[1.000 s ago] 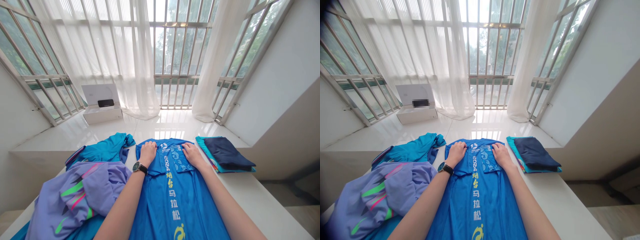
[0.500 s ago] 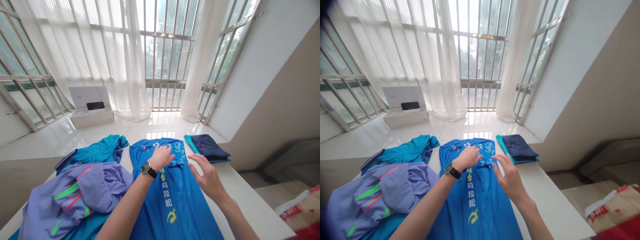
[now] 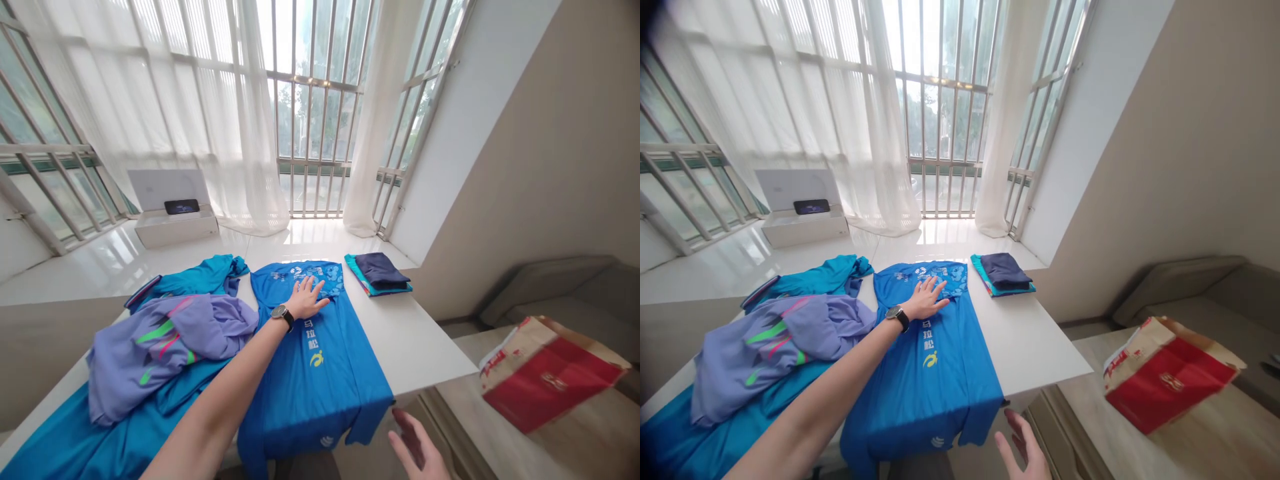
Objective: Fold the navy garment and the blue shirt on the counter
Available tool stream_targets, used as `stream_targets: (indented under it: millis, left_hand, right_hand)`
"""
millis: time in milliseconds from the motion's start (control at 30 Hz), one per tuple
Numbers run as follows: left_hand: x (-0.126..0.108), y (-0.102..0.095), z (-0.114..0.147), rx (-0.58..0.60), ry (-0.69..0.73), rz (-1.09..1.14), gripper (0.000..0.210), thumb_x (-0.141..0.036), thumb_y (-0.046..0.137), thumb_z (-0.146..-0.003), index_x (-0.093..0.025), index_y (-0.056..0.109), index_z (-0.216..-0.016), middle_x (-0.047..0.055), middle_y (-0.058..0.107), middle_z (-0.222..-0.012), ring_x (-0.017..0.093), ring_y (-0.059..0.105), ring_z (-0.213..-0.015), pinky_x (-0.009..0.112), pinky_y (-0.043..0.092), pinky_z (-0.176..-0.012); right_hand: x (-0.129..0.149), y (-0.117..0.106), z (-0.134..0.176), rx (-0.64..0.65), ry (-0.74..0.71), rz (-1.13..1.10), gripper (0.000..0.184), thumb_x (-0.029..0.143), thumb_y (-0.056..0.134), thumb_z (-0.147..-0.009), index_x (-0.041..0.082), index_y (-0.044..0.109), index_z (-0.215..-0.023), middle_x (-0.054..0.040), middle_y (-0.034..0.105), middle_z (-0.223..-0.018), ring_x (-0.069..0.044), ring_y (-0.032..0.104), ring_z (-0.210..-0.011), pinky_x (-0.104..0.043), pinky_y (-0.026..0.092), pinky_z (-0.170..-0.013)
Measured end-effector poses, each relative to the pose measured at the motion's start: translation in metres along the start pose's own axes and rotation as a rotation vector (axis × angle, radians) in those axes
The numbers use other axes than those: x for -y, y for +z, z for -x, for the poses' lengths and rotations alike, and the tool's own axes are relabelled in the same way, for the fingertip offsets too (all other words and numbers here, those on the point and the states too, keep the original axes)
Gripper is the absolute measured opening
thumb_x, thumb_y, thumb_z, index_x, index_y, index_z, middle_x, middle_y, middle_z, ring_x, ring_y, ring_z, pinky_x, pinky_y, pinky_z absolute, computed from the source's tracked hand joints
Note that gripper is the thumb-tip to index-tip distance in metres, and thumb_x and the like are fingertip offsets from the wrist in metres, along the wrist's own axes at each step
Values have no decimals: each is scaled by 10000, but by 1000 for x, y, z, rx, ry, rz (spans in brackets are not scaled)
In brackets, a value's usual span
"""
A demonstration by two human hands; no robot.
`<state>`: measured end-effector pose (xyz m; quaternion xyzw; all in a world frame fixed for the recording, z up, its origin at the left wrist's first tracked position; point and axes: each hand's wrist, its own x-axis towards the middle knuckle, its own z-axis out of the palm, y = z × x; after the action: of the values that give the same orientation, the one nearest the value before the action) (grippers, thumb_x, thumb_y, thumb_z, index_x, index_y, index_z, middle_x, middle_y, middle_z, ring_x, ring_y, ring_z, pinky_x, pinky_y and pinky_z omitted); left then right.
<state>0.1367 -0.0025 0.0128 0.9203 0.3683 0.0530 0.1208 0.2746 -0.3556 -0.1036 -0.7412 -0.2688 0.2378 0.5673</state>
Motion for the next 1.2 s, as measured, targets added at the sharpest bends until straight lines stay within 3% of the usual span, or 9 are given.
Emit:
stream_targets:
  millis: [100,200,300,400,500,600,900,1033,1200]
  left_hand:
    - [-19,-18,58,-114,50,93,621,-486,510,-960,-220,373,-1505,149,288,-1611,329,226,-1492,541,206,-1190]
    - [-55,-21,145,-203,83,481,376,-396,473,-983,-220,576,-1299,107,619,-1317,236,579,-1206,358,441,-1050]
    - [-100,9,230,-105,-30,833,256,-394,488,-974,-241,681,-1044,44,719,-1029,196,657,-976,289,508,-910]
    - [-133,65,272,67,-116,1016,417,-295,647,-836,-225,615,-1246,74,657,-1252,231,607,-1132,306,497,-953]
    - [-151,115,267,-5,-252,1101,650,-262,654,-802,-195,459,-1418,136,520,-1429,258,548,-1219,351,470,-994]
    - [-162,139,244,-35,-391,1225,653,-299,638,-820,-171,427,-1424,145,598,-1286,235,613,-1037,337,508,-859]
    - [-178,137,197,-163,-286,1171,284,-403,610,-855,-151,705,-944,68,695,-858,212,583,-795,317,463,-747]
    - [-185,147,191,-235,-248,1233,378,-530,604,-865,-172,718,-908,79,698,-895,248,598,-875,345,479,-840]
    - [-195,162,183,-197,-135,1677,594,-731,663,-744,-176,660,-957,80,681,-874,237,635,-870,338,506,-851]
  right_hand:
    - [10,10,-2,35,-41,-9,553,660,711,-667,226,698,-1009,-130,754,-1125,-330,683,-1119,-391,560,-962]
    - [20,14,-7,100,-31,-69,550,669,726,-647,220,716,-964,-127,772,-1062,-337,708,-1060,-416,578,-927]
    - [27,12,-14,176,-22,-99,566,683,754,-595,220,734,-920,-123,785,-1011,-338,726,-1002,-428,591,-896]
    - [31,7,-21,220,-14,-96,581,702,771,-543,216,740,-862,-123,793,-956,-342,733,-959,-428,601,-865]
    - [30,3,-25,220,-43,-90,591,719,764,-542,219,744,-856,-115,794,-946,-341,728,-970,-415,604,-854]
    - [24,2,-29,210,-65,-122,586,720,740,-600,218,744,-902,-106,791,-976,-330,722,-1002,-404,591,-899]
    - [-9,15,-40,206,-41,-189,601,716,743,-613,184,757,-892,-119,789,-957,-346,718,-983,-421,577,-910]
    - [-4,11,-42,236,85,-231,677,747,749,-567,170,774,-921,-125,786,-1011,-371,703,-1047,-435,580,-905]
    - [8,3,-44,351,122,-212,685,784,667,-647,154,789,-887,-117,794,-915,-354,716,-1030,-420,565,-934]
